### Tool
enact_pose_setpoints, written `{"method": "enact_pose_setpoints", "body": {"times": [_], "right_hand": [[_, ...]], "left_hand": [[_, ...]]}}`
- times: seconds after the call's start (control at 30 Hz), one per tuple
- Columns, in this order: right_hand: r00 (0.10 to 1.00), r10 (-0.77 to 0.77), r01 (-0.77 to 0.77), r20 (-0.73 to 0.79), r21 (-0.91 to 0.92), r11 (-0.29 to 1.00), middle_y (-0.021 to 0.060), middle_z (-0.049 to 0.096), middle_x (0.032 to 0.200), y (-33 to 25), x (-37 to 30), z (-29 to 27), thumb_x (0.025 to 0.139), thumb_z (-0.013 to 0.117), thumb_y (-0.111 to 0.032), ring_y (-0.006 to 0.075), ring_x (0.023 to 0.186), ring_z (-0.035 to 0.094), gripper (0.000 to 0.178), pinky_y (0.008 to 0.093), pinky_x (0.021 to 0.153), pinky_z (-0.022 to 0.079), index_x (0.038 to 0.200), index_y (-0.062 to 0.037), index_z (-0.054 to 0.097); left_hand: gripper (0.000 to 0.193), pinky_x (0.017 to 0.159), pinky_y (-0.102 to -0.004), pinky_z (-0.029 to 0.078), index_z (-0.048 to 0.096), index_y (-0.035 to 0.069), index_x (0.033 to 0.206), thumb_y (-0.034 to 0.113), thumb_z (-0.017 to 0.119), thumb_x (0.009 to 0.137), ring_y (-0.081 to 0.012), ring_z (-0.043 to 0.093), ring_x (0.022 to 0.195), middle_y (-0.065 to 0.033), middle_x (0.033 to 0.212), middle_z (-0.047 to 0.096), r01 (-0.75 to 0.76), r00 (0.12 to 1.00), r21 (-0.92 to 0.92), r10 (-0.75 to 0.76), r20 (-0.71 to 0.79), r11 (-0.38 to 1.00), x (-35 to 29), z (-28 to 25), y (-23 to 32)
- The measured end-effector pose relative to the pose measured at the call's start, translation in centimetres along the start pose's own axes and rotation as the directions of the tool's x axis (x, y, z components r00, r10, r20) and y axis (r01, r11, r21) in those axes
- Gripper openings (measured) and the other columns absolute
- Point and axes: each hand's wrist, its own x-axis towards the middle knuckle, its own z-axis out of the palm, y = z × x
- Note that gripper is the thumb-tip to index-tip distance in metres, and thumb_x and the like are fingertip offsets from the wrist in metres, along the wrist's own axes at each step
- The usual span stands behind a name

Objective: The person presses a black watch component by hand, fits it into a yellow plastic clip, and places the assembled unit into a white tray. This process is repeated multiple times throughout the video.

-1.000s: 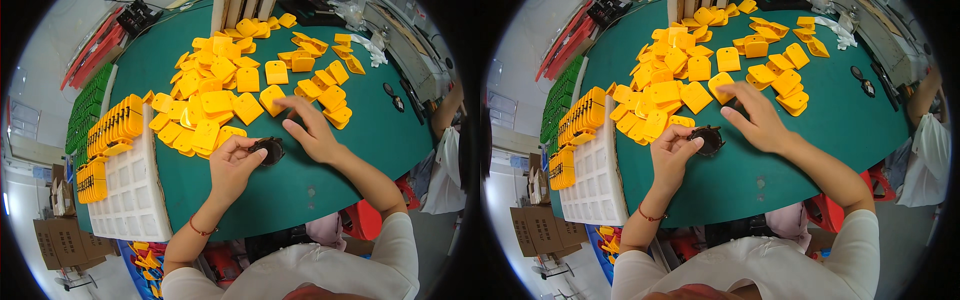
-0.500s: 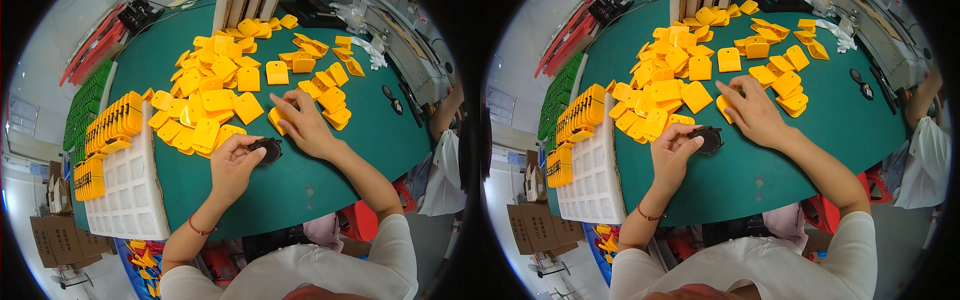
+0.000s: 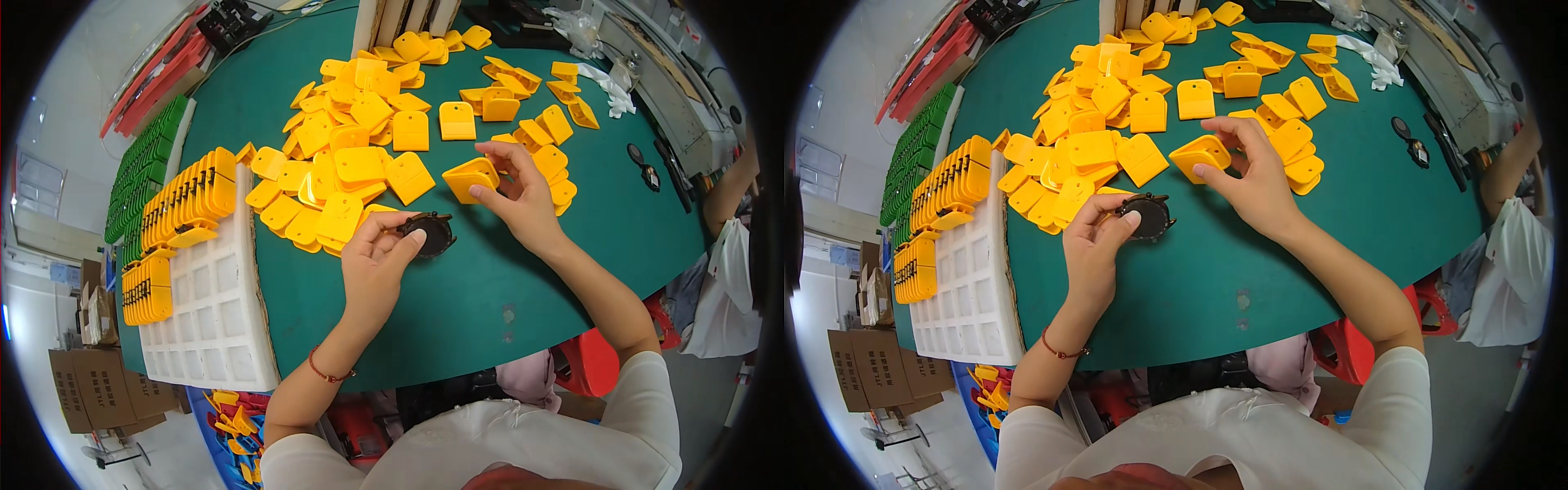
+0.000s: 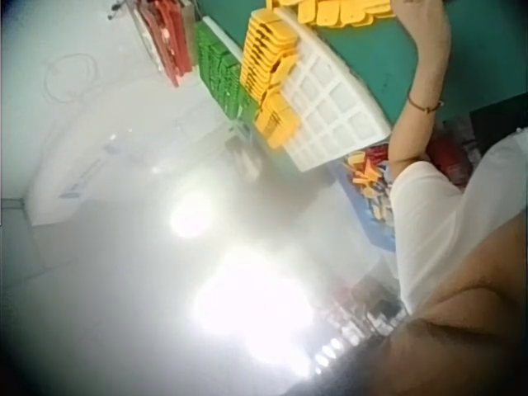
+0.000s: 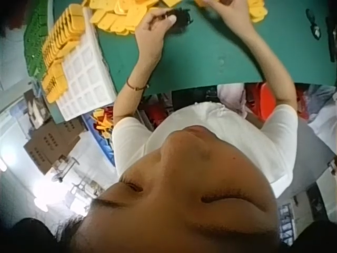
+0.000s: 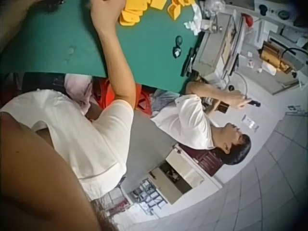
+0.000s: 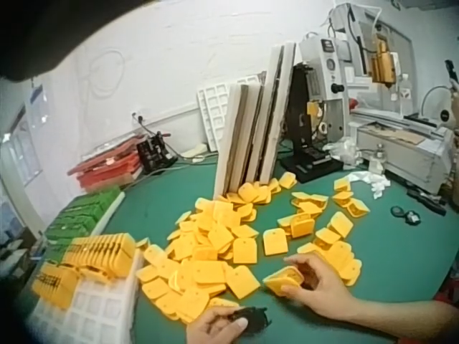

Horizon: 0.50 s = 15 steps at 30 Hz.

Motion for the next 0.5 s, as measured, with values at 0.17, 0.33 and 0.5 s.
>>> {"method": "enact_pose_setpoints", "body": {"times": [0.17,0.33,0.5], "right_hand": [[0.999,-0.033,0.033,0.004,0.088,0.996,0.0049,0.044,0.106,0.61,0.31,-0.55,0.073,0.060,0.002,0.0133,0.102,0.045,0.033,0.0256,0.088,0.039,0.104,-0.0047,0.050],[0.996,-0.085,0.085,-0.001,0.095,0.992,0.0053,0.045,0.107,0.85,0.51,-0.75,0.073,0.059,0.004,0.0131,0.101,0.047,0.038,0.0259,0.089,0.038,0.108,-0.0083,0.050],[0.999,0.019,-0.012,-0.041,0.173,0.985,0.0056,0.051,0.098,0.01,0.15,-0.04,0.075,0.060,0.001,0.0116,0.089,0.051,0.036,0.0227,0.080,0.043,0.109,-0.0028,0.048]], "left_hand": [[0.017,0.080,-0.0235,0.044,0.048,-0.005,0.096,-0.006,0.052,0.079,-0.0141,0.056,0.088,-0.0122,0.095,0.057,-0.015,1.000,-0.019,0.015,0.008,1.000,0.03,0.12,0.04],[0.019,0.080,-0.0242,0.044,0.047,-0.005,0.097,-0.005,0.052,0.079,-0.0145,0.055,0.089,-0.0124,0.097,0.056,-0.003,1.000,-0.045,0.003,-0.009,0.999,0.08,-0.02,-0.09],[0.022,0.082,-0.0246,0.043,0.047,-0.004,0.099,-0.004,0.054,0.078,-0.0144,0.055,0.091,-0.0093,0.098,0.054,-0.075,0.994,-0.120,0.064,-0.088,0.990,0.22,0.13,-0.42]]}}
